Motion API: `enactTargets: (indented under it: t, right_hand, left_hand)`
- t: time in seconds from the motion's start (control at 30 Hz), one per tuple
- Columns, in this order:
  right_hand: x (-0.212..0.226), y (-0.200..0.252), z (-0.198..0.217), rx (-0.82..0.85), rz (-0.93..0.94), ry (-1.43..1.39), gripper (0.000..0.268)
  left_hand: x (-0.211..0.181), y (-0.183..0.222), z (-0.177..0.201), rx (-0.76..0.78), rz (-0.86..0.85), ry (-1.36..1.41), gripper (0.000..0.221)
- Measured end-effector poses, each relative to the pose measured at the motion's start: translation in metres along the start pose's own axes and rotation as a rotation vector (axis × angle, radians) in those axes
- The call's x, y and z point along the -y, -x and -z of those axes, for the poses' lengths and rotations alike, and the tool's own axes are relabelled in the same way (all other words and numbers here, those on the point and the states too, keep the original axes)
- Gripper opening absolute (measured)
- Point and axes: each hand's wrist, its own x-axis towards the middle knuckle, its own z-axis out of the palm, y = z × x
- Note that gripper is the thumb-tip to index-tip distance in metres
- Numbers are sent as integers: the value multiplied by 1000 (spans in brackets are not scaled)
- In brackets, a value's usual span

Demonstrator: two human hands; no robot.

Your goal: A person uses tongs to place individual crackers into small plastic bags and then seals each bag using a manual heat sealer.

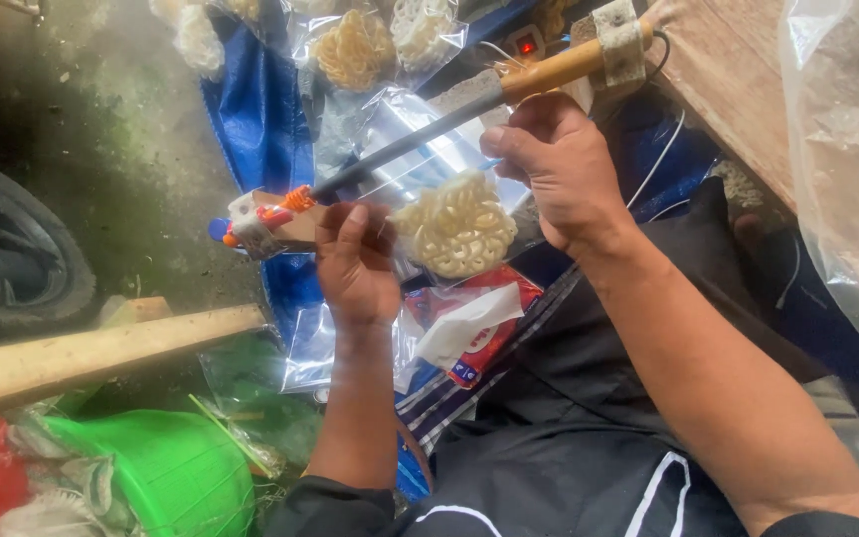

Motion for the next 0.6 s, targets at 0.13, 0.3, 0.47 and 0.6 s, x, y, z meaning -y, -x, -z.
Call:
enactTargets:
  t: [0.13,0.3,0.47,0.6]
  right_hand:
    - [-5,-4,-2,-94,-41,-143,26]
    - [-4,-1,-1,-47,5,-187,23]
    - [-3,3,0,-9,47,-158,22]
    - [-3,-1,-3,-52,33,-176,22]
  left_hand:
    - [7,-9,5,-66,73,146,21]
    - [6,-8,-3,-68,66,167,18]
    - [5,-7,-6,-78,49,179,22]
    - [3,-9,-10,-88,45,181,19]
